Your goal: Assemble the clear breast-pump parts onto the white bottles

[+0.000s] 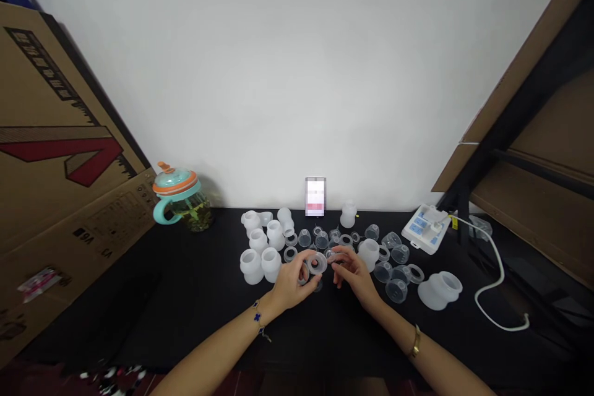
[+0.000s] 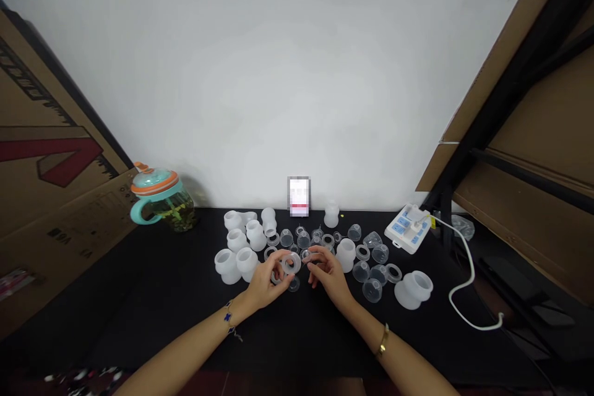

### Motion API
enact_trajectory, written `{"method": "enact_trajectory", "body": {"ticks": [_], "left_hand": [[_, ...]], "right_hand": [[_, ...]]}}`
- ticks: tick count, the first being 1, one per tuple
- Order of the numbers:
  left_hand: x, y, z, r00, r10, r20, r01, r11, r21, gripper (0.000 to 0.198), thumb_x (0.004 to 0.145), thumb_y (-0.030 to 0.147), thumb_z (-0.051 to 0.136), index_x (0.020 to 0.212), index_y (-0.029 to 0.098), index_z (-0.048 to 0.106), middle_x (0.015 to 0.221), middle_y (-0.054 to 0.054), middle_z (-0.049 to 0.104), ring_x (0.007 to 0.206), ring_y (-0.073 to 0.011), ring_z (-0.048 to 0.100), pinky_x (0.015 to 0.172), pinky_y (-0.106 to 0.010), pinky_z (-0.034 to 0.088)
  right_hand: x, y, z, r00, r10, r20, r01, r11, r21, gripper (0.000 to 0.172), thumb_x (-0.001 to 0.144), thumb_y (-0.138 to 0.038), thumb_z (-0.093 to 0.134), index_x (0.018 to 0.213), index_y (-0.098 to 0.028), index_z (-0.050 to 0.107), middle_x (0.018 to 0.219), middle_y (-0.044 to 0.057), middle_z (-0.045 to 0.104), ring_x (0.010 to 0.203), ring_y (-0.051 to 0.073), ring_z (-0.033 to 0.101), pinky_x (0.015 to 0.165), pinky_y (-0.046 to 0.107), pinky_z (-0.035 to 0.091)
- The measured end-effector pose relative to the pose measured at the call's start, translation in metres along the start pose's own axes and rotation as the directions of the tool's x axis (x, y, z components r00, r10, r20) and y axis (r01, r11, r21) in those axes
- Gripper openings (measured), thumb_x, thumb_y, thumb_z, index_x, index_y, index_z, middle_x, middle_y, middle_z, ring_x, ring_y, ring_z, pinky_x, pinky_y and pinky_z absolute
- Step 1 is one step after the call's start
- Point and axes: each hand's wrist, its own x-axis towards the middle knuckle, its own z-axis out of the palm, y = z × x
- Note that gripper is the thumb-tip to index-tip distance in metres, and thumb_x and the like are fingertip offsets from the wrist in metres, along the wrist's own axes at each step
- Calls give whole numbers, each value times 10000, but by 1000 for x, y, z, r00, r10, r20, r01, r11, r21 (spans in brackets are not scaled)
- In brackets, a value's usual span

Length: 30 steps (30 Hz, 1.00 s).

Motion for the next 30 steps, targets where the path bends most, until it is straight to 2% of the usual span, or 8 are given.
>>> {"method": "enact_trajectory", "body": {"ticks": [10, 13, 16, 19, 27, 30], "left_hand": [[-1, -2, -2, 999, -21, 26, 22, 998, -54, 450, 976, 427, 563, 1352, 200, 463, 756, 23, 615, 584, -136, 591, 586, -251, 476], [0, -3, -3, 999, -20, 36, 22, 999, -49, 452, 983, 445, 543, 1352, 196, 466, 766, 16, 626, 587, -141, 594, 587, -254, 475], [1, -2, -4, 999, -4, 32, 5, 1000, -25, 446, 997, 452, 507, 1356, 191, 471, 750, 16, 622, 589, -149, 591, 585, -257, 465], [2, 0, -6, 999, 10, 34, -9, 1000, -26, 448, 1012, 459, 462, 1364, 183, 466, 751, 9, 628, 592, -153, 590, 586, -261, 458], [1, 4, -7, 998, 29, 48, -29, 1000, -6, 442, 1034, 465, 387, 1357, 181, 485, 891, -42, 690, 643, -164, 612, 643, -286, 487], [2, 4, -8, 998, 50, 37, -49, 999, -9, 428, 1040, 450, 372, 1359, 187, 483, 1016, -72, 695, 668, -162, 621, 662, -295, 500]], "right_hand": [[0, -5, 3, 995, 94, -30, -94, 995, 14, 447, 794, -569, 749, 1029, -207, 632, 815, 35, 736, 477, 145, 642, 438, 255, 499], [0, -3, 2, 995, 94, -28, -94, 996, 8, 435, 844, -624, 668, 921, -199, 618, 743, 32, 728, 477, 148, 642, 441, 248, 490], [1, -1, 2, 995, 96, -10, -96, 995, -15, 496, 879, -687, 571, 801, -197, 577, 638, 22, 697, 456, 144, 621, 429, 234, 462], [2, 1, 2, 995, 98, -1, -98, 995, -36, 519, 881, -712, 542, 798, -201, 571, 567, 2, 662, 428, 139, 591, 417, 228, 435], [1, -1, 2, 997, 76, 5, -76, 996, -45, 473, 891, -668, 577, 788, -207, 552, 604, -5, 655, 437, 128, 576, 419, 226, 422], [0, -1, 3, 997, 71, 8, -71, 997, -43, 457, 895, -655, 583, 815, -205, 574, 632, -2, 657, 443, 125, 573, 418, 226, 421]]}}
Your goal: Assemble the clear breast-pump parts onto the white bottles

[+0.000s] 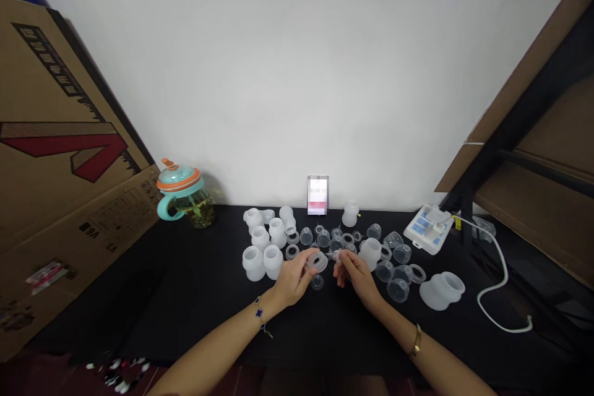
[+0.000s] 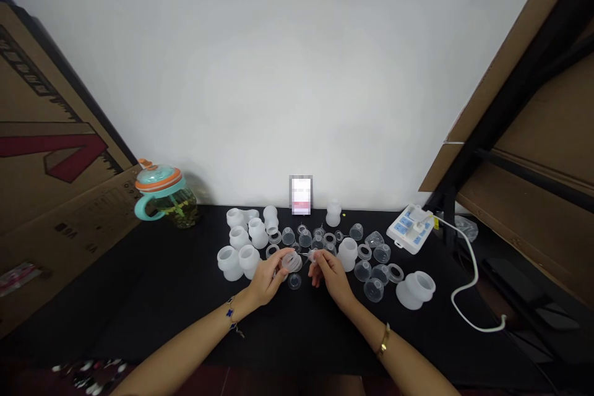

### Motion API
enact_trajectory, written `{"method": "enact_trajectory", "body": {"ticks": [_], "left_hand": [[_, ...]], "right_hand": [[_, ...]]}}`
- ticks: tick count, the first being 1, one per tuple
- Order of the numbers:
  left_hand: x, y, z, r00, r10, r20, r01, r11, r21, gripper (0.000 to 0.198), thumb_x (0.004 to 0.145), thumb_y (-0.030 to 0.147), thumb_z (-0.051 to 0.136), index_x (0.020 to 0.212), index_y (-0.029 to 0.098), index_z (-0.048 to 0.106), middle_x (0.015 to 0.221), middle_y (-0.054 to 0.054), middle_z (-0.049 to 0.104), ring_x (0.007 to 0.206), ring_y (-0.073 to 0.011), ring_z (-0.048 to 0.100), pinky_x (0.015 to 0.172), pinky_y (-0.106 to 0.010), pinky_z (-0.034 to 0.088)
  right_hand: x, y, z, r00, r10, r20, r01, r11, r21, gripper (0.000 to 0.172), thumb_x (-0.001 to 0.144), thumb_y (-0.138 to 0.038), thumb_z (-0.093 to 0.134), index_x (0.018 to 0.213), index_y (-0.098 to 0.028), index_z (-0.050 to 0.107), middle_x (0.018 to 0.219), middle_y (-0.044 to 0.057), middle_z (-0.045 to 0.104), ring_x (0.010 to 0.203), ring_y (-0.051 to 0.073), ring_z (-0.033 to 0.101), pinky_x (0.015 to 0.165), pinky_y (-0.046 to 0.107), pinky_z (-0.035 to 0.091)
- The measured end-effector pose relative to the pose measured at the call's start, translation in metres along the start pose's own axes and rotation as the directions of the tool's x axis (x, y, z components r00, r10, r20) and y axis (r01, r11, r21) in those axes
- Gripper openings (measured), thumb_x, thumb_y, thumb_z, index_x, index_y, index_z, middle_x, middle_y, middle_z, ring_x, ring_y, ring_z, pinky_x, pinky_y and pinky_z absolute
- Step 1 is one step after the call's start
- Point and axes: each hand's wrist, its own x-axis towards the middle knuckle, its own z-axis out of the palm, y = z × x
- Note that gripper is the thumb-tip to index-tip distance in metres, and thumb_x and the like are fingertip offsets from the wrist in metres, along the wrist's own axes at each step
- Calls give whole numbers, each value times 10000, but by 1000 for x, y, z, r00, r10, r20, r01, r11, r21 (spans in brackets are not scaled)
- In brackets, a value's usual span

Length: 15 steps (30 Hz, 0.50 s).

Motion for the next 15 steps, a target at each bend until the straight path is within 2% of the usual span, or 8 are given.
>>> {"method": "enact_trajectory", "body": {"ticks": [4, 7, 12, 15], "left_hand": [[1, 1, -1, 1000, 2, -6, -2, 1000, 13, 420, 1043, 429, 378, 1386, 201, 462, 1100, -85, 680, 672, -155, 614, 681, -301, 512], [2, 1, -1, 1000, -9, -17, 9, 1000, 13, 435, 1041, 430, 390, 1407, 201, 445, 1101, -87, 679, 669, -153, 617, 680, -303, 518], [2, 0, 2, 998, -63, 0, 63, 998, -20, 466, 1033, 421, 429, 1429, 176, 422, 820, -18, 668, 628, -157, 619, 639, -281, 505], [1, -1, 2, 998, -69, 9, 69, 997, -24, 486, 1016, 421, 473, 1432, 176, 415, 726, 17, 627, 601, -153, 607, 614, -267, 488]], "right_hand": [[-1, -1, 1, 1000, -18, 5, 18, 1000, -22, 428, 911, -627, 581, 877, -201, 612, 690, 1, 658, 456, 115, 575, 419, 221, 426], [-1, -2, 1, 1000, -19, -2, 19, 1000, -17, 425, 870, -625, 638, 959, -210, 617, 725, -5, 658, 451, 106, 570, 410, 213, 424], [-1, -3, 1, 1000, -21, -3, 21, 1000, -13, 460, 837, -624, 672, 1026, -210, 606, 761, -4, 669, 449, 98, 563, 402, 202, 416], [-1, -3, 1, 1000, -26, 9, 26, 999, -30, 433, 856, -595, 665, 1036, -204, 616, 782, 2, 672, 464, 97, 563, 413, 203, 421]]}}
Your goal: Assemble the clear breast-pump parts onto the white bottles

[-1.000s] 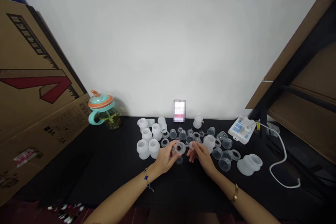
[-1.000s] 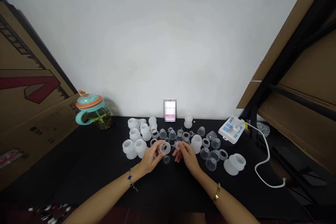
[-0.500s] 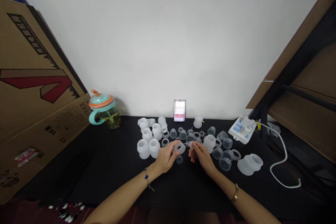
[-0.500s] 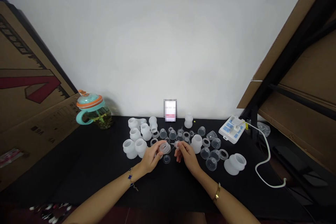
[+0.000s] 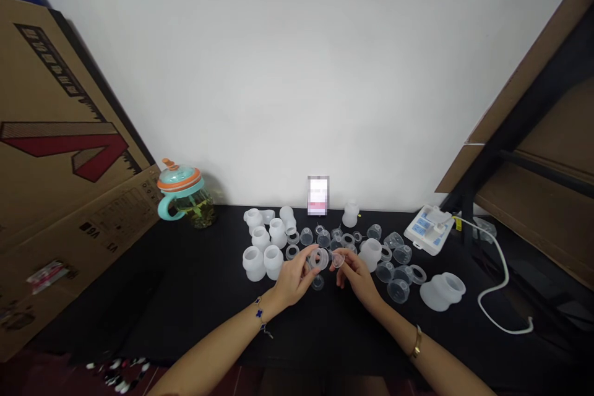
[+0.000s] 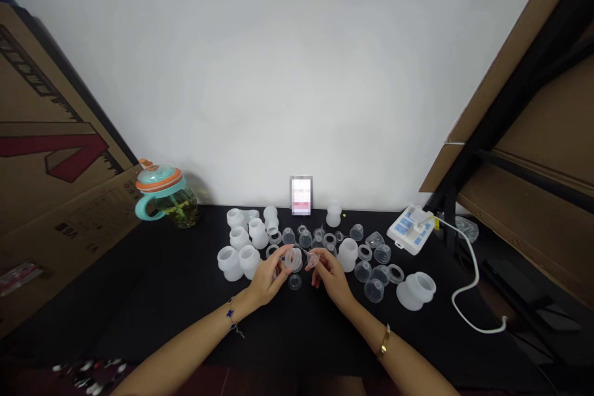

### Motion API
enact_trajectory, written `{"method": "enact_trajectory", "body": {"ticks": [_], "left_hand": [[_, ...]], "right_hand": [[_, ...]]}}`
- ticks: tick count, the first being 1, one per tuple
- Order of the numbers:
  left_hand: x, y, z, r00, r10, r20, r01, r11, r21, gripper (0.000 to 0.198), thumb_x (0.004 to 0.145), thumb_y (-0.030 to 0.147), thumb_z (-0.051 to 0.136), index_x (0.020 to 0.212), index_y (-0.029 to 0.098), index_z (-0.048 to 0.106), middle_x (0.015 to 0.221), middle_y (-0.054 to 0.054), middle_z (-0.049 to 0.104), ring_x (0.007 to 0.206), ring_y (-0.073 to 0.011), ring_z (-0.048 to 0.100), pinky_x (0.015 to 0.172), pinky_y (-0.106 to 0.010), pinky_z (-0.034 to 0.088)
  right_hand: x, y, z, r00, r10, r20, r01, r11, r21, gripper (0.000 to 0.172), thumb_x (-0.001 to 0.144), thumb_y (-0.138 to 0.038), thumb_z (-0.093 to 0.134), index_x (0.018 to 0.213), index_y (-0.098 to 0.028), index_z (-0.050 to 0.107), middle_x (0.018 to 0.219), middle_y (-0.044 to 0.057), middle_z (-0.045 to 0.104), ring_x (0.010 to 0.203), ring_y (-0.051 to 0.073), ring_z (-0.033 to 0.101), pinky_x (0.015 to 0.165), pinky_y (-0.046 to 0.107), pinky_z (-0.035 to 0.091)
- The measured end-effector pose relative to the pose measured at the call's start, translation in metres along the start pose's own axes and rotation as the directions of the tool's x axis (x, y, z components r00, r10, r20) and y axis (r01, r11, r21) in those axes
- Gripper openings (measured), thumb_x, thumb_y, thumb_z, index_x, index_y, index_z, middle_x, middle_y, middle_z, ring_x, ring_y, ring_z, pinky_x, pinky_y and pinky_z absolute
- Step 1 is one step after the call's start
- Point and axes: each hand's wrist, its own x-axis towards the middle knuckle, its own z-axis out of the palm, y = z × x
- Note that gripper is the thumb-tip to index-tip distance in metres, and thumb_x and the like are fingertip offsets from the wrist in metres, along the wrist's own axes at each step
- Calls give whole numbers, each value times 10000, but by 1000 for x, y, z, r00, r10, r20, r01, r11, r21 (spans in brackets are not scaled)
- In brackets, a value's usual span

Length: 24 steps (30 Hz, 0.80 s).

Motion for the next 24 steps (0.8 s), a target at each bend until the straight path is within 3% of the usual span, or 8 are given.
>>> {"method": "enact_trajectory", "body": {"ticks": [7, 12, 24], "left_hand": [[0, -2, 1, 1000, -5, 1, 5, 1000, 5, 480, 1004, 418, 502, 1418, 188, 425, 713, 29, 610, 598, -146, 599, 613, -261, 479], [-1, -3, 2, 1000, 0, 7, 0, 1000, 3, 461, 1003, 421, 507, 1396, 187, 447, 732, 22, 622, 605, -145, 600, 616, -261, 474], [1, 1, 0, 999, 25, 36, -26, 1000, 9, 414, 1003, 408, 520, 1373, 231, 464, 1027, -38, 663, 634, -122, 597, 620, -260, 491]], "right_hand": [[1, 3, -1, 1000, -11, 4, 11, 999, -45, 448, 842, -589, 679, 1069, -205, 648, 806, 15, 680, 486, 106, 561, 423, 215, 435], [1, 4, -3, 1000, 8, 2, -8, 996, -88, 522, 840, -599, 671, 1148, -178, 685, 599, -22, 619, 480, 133, 566, 441, 227, 452], [1, 7, -5, 1000, 9, 24, -5, 985, -171, 550, 852, -606, 659, 1185, -178, 747, 613, 3, 653, 510, 144, 583, 468, 243, 441]]}}
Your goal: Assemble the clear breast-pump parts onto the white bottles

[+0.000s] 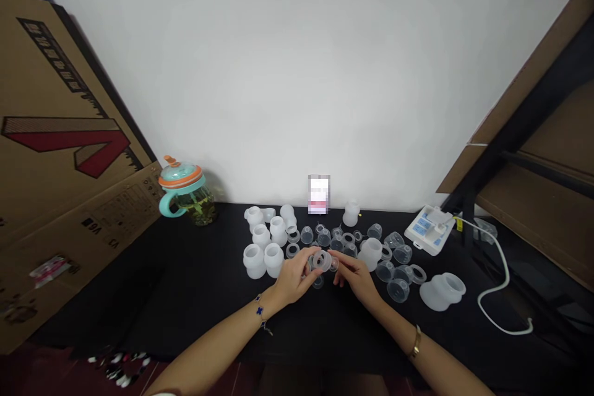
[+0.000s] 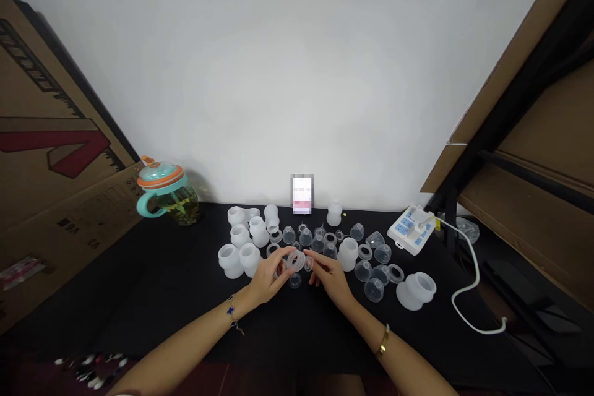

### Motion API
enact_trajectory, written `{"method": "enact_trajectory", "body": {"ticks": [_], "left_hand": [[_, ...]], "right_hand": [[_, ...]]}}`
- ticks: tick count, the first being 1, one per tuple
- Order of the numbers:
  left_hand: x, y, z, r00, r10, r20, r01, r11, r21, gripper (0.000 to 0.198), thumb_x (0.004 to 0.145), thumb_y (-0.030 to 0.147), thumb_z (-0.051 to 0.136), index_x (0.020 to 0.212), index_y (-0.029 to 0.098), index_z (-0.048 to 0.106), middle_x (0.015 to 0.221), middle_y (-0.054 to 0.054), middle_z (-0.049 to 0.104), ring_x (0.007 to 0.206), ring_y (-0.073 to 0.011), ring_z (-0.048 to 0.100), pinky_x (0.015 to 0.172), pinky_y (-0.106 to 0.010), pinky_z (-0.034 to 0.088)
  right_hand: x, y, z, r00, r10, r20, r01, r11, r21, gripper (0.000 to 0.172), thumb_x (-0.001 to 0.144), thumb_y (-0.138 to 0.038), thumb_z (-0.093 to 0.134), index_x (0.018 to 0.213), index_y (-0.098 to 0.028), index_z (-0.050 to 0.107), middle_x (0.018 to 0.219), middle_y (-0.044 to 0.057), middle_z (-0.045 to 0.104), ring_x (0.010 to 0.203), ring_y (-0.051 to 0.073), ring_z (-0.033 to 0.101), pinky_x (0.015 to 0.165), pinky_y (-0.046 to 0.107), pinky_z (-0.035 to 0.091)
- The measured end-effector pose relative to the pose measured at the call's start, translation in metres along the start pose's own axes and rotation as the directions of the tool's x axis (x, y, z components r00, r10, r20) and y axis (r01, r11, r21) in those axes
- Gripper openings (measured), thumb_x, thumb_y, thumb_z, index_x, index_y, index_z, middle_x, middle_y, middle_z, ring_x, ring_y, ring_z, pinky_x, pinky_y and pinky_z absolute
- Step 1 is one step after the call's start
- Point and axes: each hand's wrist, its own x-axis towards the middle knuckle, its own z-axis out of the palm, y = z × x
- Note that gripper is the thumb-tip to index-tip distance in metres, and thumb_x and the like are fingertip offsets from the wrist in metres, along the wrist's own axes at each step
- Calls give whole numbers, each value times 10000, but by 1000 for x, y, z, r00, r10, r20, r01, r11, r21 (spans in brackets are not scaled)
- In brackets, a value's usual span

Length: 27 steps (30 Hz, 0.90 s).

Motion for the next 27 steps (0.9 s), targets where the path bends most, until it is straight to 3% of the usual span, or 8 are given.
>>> {"method": "enact_trajectory", "body": {"ticks": [27], "left_hand": [[5, 12, -5, 996, 49, 75, -54, 997, 61, 452, 1024, 436, 469, 1429, 237, 475, 1134, -79, 687, 621, -117, 611, 629, -256, 536]], "right_hand": [[-2, -8, 0, 1000, 2, 12, -1, 997, -73, 542, 844, -620, 641, 1159, -197, 765, 602, 3, 632, 539, 158, 553, 497, 262, 437]]}}
